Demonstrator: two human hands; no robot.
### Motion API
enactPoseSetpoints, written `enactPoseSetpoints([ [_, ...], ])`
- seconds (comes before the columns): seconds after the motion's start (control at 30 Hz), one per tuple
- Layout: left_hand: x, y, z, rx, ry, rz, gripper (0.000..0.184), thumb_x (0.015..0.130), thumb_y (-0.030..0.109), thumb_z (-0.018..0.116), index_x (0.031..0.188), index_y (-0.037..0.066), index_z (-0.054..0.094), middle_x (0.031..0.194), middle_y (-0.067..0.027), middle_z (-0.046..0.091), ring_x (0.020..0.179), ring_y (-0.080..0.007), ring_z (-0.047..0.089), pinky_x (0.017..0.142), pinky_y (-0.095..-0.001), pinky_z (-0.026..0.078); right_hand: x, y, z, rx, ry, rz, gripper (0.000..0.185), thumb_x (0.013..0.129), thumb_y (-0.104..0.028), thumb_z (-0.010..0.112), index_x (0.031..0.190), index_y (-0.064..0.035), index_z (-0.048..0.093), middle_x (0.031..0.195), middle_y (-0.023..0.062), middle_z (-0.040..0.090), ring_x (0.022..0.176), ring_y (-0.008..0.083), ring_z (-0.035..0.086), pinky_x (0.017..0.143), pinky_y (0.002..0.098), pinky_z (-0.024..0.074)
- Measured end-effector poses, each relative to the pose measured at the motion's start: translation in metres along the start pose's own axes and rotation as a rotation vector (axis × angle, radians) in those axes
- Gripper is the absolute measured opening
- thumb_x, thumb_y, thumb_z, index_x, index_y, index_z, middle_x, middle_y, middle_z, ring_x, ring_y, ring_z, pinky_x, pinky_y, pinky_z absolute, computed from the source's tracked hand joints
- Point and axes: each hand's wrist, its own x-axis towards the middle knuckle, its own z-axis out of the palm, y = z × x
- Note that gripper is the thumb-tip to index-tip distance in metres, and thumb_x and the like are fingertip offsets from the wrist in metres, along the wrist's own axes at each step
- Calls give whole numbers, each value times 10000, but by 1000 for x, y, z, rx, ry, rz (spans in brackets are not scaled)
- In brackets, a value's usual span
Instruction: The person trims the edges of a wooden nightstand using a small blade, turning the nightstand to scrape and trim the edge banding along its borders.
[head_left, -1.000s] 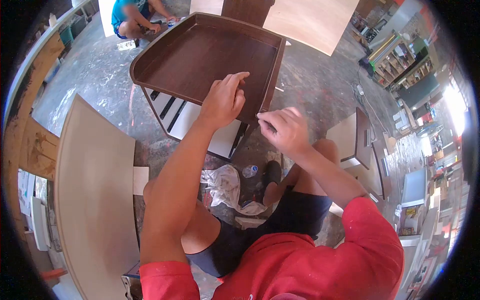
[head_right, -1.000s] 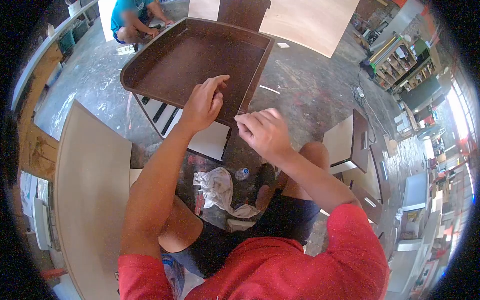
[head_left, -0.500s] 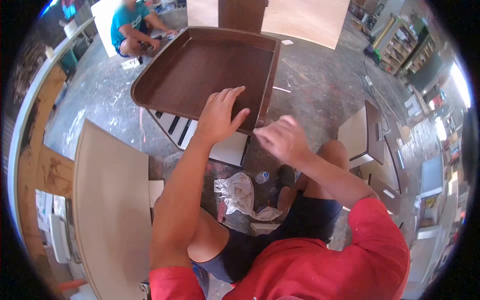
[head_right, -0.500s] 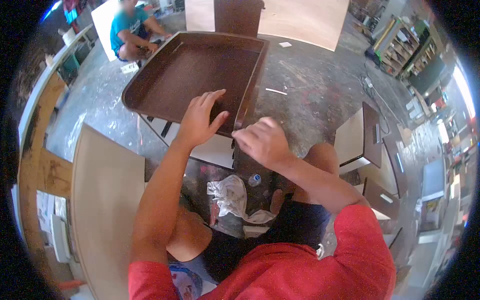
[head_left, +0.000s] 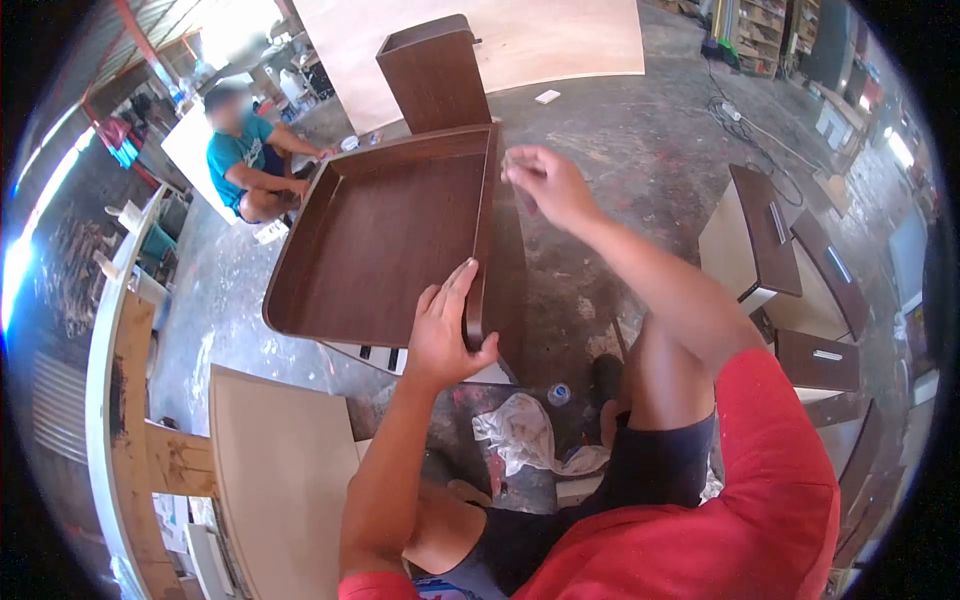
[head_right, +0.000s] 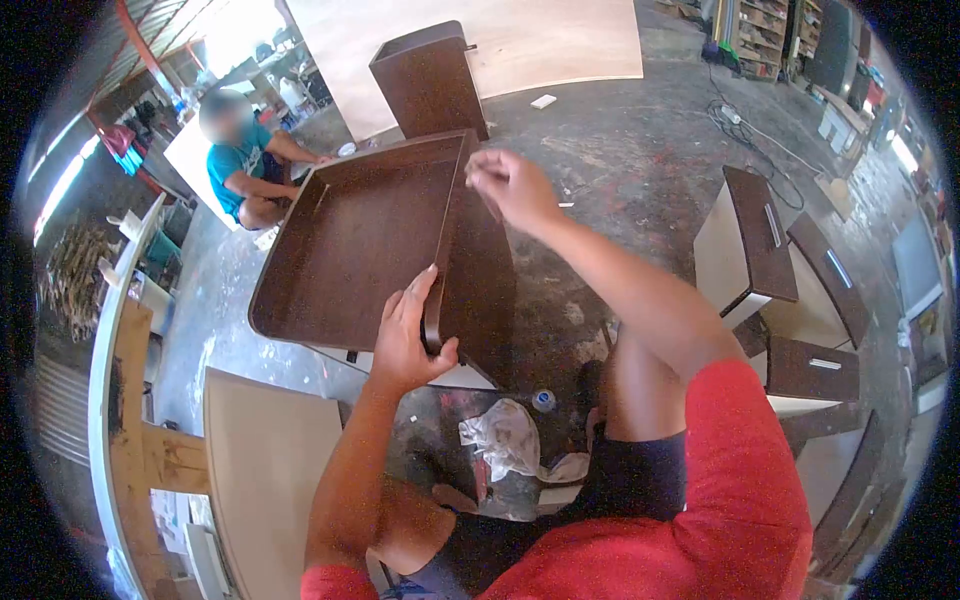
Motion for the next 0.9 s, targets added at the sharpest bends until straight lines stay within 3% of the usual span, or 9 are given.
enactPoseSetpoints([
  [0.13, 4, 6, 16, 65, 92, -31, 919, 776, 182, 716, 1634, -21, 457, 1565, -264, 605, 1384, -458, 622, 1212, -546, 424, 106, 99, 2, 171, 236, 324, 315, 1022, -203, 825, 1287, -39, 780, 1150, 64, 836, 1060, 149, 777, 924, 308, 591],
  [0.2, 4, 5, 19, 92, 119, -40, 887, 783, 203, 710, 1606, -42, 489, 1537, -262, 631, 1344, -459, 651, 1195, -542, 442, 116, 112, 9, 404, 284, 337, 309, 1010, -225, 849, 1256, -43, 802, 1156, 46, 835, 1042, 139, 767, 893, 299, 581],
  [0.23, 5, 3, 20, 92, 166, 2, 774, 899, 323, 685, 1551, -70, 544, 1490, -273, 663, 1294, -461, 684, 1162, -539, 473, 122, 116, 13, 523, 306, 342, 307, 1004, -235, 861, 1240, -45, 813, 1160, 37, 834, 1033, 135, 762, 877, 295, 575],
  [0.33, 5, -2, 22, 95, 183, 50, 799, 865, 309, 669, 1572, -42, 540, 1514, -284, 659, 1309, -424, 698, 1145, -521, 489, 136, 129, 27, 566, 218, 314, 312, 1010, -275, 865, 1225, -53, 821, 1165, 28, 832, 998, 127, 754, 854, 273, 565],
  [0.37, 5, -2, 22, 101, 194, 50, 736, 951, 394, 611, 1533, -55, 574, 1489, -305, 668, 1282, -441, 708, 1123, -523, 505, 141, 131, 30, 577, 234, 309, 310, 1008, -281, 867, 1225, -65, 825, 1144, 19, 829, 976, 117, 744, 836, 273, 561],
  [0.5, 8, -2, 23, 57, 224, 74, 671, 1000, 457, 574, 1463, -23, 640, 1490, -321, 661, 1256, -461, 712, 1087, -522, 540, 155, 159, 29, 616, 237, 353, 298, 1003, -310, 877, 1226, -118, 835, 1048, -26, 803, 905, 79, 699, 760, 273, 535],
  [0.7, 6, 1, 17, 91, 160, 70, 673, 889, 318, 735, 1471, -3, 632, 1565, -305, 611, 1256, -472, 703, 1099, -525, 546, 153, 162, 27, 670, 185, 424, 319, 1002, -350, 881, 1258, -171, 820, 962, -68, 751, 799, 62, 634, 669, 272, 490],
  [0.83, 7, 6, 5, 75, 57, 41, 897, 762, 188, 855, 1570, 2, 512, 1686, -303, 485, 1368, -480, 636, 1130, -544, 523, 147, 155, 28, 613, 170, 431, 289, 1020, -347, 860, 1237, -164, 805, 956, -64, 743, 759, 65, 626, 653, 257, 480],
  [0.9, 5, 6, 3, 61, 22, 24, 952, 766, 219, 891, 1590, -7, 472, 1707, -304, 455, 1407, -476, 611, 1153, -548, 503, 149, 155, 29, 582, 155, 425, 281, 1031, -350, 846, 1235, -162, 804, 975, -58, 751, 770, 66, 631, 656, 258, 481],
])
